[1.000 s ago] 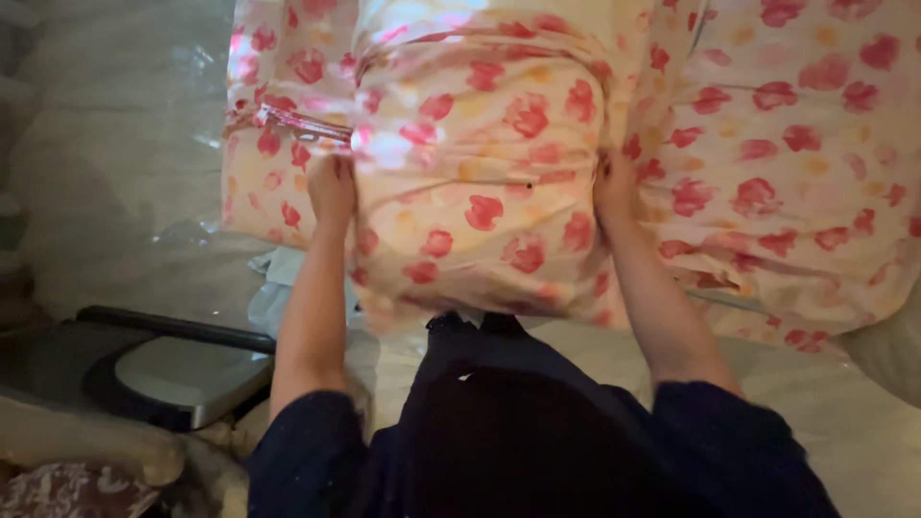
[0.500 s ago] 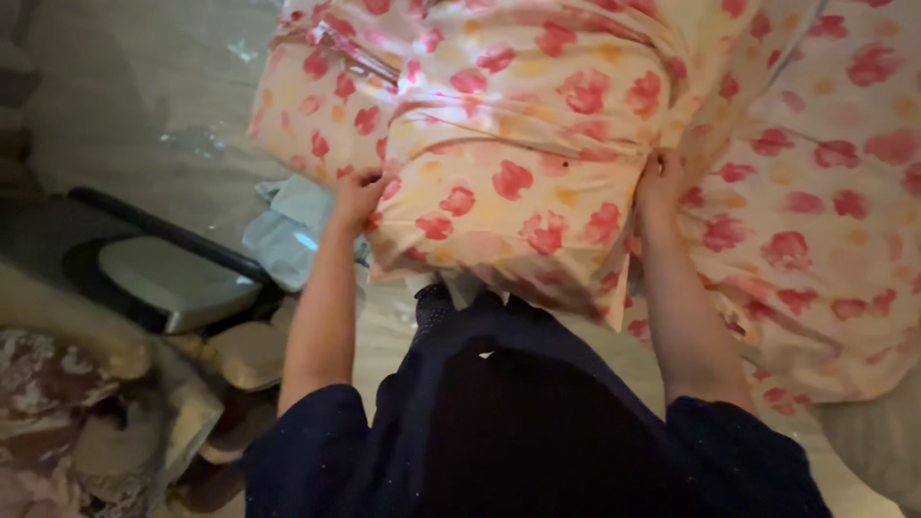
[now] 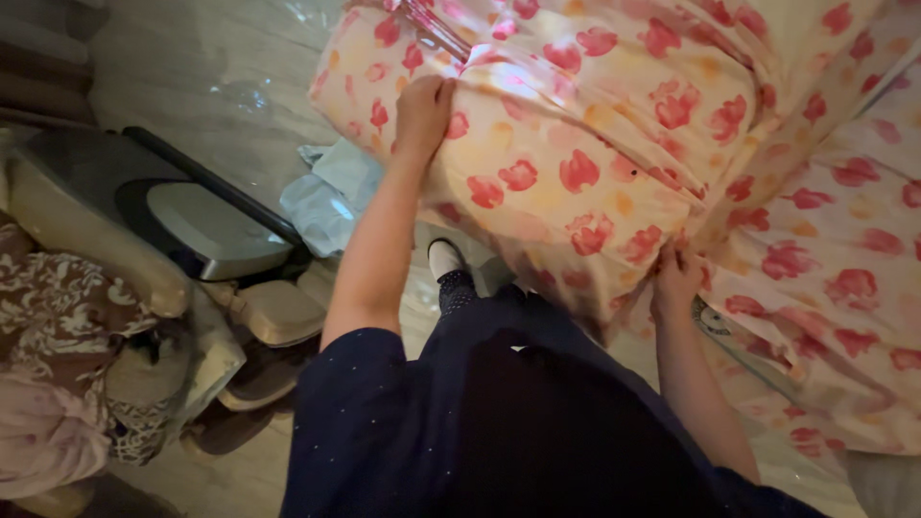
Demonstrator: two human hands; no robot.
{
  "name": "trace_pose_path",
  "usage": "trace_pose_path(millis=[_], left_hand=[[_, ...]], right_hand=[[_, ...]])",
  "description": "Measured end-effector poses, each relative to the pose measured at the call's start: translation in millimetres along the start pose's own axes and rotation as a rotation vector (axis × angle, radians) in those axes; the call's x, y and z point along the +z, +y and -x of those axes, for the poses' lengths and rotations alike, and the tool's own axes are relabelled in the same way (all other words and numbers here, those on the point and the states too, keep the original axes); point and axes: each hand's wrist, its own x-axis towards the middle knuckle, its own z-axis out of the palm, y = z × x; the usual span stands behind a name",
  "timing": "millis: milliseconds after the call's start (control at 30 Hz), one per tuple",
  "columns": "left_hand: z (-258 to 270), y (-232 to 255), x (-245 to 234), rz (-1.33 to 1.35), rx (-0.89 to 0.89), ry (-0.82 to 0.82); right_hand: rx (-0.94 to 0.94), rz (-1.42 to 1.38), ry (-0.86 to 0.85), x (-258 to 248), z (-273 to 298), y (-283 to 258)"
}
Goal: The person puts pillowcases onto two pillows by hand, pulling the fabric over the pillows and smoothing it out on a bed.
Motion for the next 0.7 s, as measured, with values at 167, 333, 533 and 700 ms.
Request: trace_pose_path(millis=[167,333,533,700], left_hand=[[11.4,-10.9,10.2,0.012,-0.039,-0.235],[-6.7,-19.4,7.8,-0.060,-0.005,-0.428],[-27.3,-3.9,13.2,0.348,-0.107,-0.149],[44.2,-30.1,-40.6,0.537,-0.247,-0.229]], right_hand=[[-0.307,0.255,0.154,3.7,-65.4,-34.9],[-0.379,0.504,0.178,13.1,-95.6,-44.2],[-0.115,0.370,0.015,14.7,-14.0,-20.1],[-0.372,0.446,0.177,23.8,32.9,-97.0]])
